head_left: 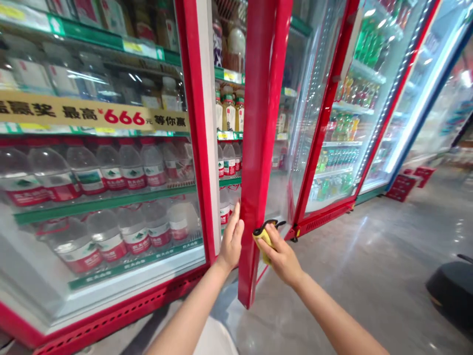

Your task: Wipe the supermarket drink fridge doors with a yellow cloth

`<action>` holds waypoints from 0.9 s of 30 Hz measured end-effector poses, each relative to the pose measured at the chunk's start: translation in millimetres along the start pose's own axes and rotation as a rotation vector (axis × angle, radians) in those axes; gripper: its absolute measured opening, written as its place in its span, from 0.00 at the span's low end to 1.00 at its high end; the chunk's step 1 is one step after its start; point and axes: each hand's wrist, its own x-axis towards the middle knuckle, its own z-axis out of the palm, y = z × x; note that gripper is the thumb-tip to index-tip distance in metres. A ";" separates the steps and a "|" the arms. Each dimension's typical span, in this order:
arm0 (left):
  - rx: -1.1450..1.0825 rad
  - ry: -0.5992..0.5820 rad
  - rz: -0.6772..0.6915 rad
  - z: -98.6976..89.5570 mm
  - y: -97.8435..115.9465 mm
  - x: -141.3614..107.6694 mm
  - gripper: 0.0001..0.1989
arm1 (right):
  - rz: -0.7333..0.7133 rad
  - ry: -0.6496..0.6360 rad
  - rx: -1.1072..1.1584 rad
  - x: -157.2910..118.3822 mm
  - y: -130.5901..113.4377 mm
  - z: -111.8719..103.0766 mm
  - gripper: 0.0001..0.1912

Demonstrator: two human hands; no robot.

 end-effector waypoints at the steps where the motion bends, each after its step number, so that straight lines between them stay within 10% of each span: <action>1: 0.115 -0.040 0.088 -0.6 5.4 1.1 0.29 | 0.049 0.033 0.064 5.7 -3.3 4.0 0.38; 12: 1.123 -0.028 0.493 -29.6 -17.5 40.7 0.40 | 0.215 0.256 0.236 53.1 13.2 62.0 0.29; 27: 1.396 -0.112 0.503 -102.6 -70.1 98.9 0.38 | 0.359 0.267 0.097 108.0 23.6 116.1 0.27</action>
